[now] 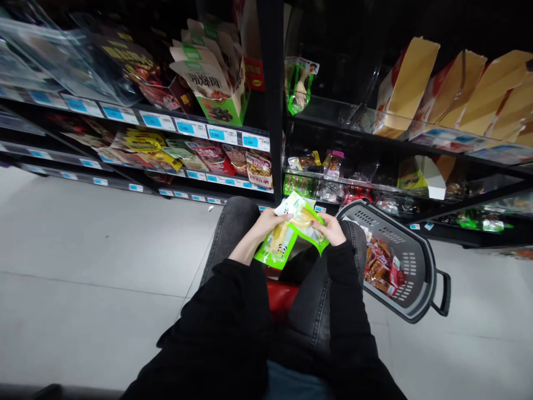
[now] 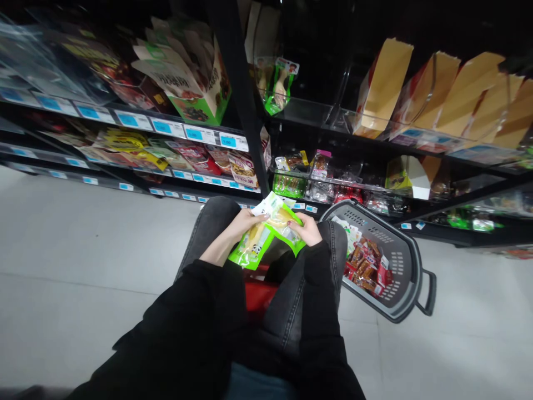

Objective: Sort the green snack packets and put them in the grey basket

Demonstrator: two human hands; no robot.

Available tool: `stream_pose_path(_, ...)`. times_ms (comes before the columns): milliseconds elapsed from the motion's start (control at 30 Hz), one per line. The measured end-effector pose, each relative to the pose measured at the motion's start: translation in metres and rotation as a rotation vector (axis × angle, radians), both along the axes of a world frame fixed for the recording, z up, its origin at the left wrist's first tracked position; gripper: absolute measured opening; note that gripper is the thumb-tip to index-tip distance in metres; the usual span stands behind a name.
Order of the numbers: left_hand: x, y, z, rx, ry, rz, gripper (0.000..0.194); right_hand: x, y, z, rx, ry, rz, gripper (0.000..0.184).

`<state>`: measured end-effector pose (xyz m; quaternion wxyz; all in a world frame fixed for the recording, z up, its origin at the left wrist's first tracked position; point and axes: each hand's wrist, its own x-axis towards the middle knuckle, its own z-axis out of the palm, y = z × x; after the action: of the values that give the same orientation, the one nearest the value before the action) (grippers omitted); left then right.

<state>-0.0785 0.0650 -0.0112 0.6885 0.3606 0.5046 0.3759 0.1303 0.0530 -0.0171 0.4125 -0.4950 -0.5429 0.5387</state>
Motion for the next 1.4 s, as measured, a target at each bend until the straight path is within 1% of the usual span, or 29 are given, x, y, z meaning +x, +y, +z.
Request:
stream_pose_path(67, 0.002, 0.001, -0.002, 0.032, 0.019, 0.076, 0.034, 0.002, 0.002, -0.003, -0.057, 0.075, -0.069, 0.028)
stream_pose_path(133, 0.003, 0.003, -0.005, 0.085, 0.039, 0.195, 0.034, 0.003, 0.004, -0.005, -0.114, 0.202, -0.217, 0.03)
stream_pose_path(233, 0.005, 0.006, -0.008, 0.124, 0.009, 0.392, 0.034, -0.001, 0.005, -0.004, -0.216, 0.526, -0.514, 0.031)
stream_pose_path(300, 0.008, 0.006, -0.009, 0.111, -0.066, 0.507, 0.035, -0.012, 0.004, -0.001, -0.314, 0.763, -0.636, 0.037)
stream_pose_path(333, 0.01, 0.006, -0.008, 0.1, -0.108, 0.554, 0.035, -0.021, 0.003, 0.001, -0.351, 0.859, -0.668, 0.041)
stream_pose_path(400, 0.014, 0.005, -0.007, 0.075, -0.169, 0.627, 0.034, -0.044, -0.001, 0.004, -0.336, 0.986, -0.726, 0.047)
stream_pose_path(467, 0.019, 0.003, -0.006, 0.038, -0.193, 0.674, 0.034, -0.066, -0.004, 0.007, -0.256, 1.005, -0.728, 0.044)
stream_pose_path(533, 0.024, 0.0, -0.005, 0.009, -0.201, 0.694, 0.034, -0.082, -0.006, 0.01, -0.164, 0.956, -0.694, 0.043)
stream_pose_path(600, 0.028, -0.003, -0.004, 0.009, -0.205, 0.685, 0.034, -0.088, -0.007, 0.013, -0.08, 0.889, -0.674, 0.046)
stream_pose_path(700, 0.03, -0.006, -0.003, 0.012, -0.211, 0.622, 0.034, -0.083, -0.005, 0.015, -0.007, 0.795, -0.677, 0.053)
stream_pose_path(767, 0.029, -0.007, -0.002, 0.0, -0.215, 0.524, 0.032, -0.073, -0.003, 0.016, 0.034, 0.753, -0.684, 0.055)
stream_pose_path(833, 0.026, -0.007, 0.0, 0.004, -0.2, 0.39, 0.03, -0.062, 0.002, 0.015, 0.069, 0.74, -0.698, 0.055)
stream_pose_path(933, 0.02, -0.006, 0.002, 0.102, -0.105, 0.203, 0.027, -0.047, 0.008, 0.014, 0.067, 0.719, -0.708, 0.055)
stream_pose_path(1033, 0.02, -0.007, 0.0, 0.172, 0.014, 0.091, 0.029, -0.042, 0.01, 0.01, 0.043, 0.654, -0.72, 0.051)
stream_pose_path(1133, 0.025, -0.009, -0.003, 0.19, 0.06, 0.066, 0.04, -0.044, 0.01, 0.005, 0.037, 0.572, -0.753, 0.043)
stream_pose_path(1233, 0.03, -0.01, -0.004, 0.198, 0.063, 0.09, 0.045, -0.046, 0.01, 0.0, 0.041, 0.479, -0.765, 0.038)
stream_pose_path(1400, 0.033, -0.011, -0.004, 0.194, -0.047, 0.111, 0.048, -0.044, 0.01, -0.006, 0.028, 0.387, -0.748, 0.039)
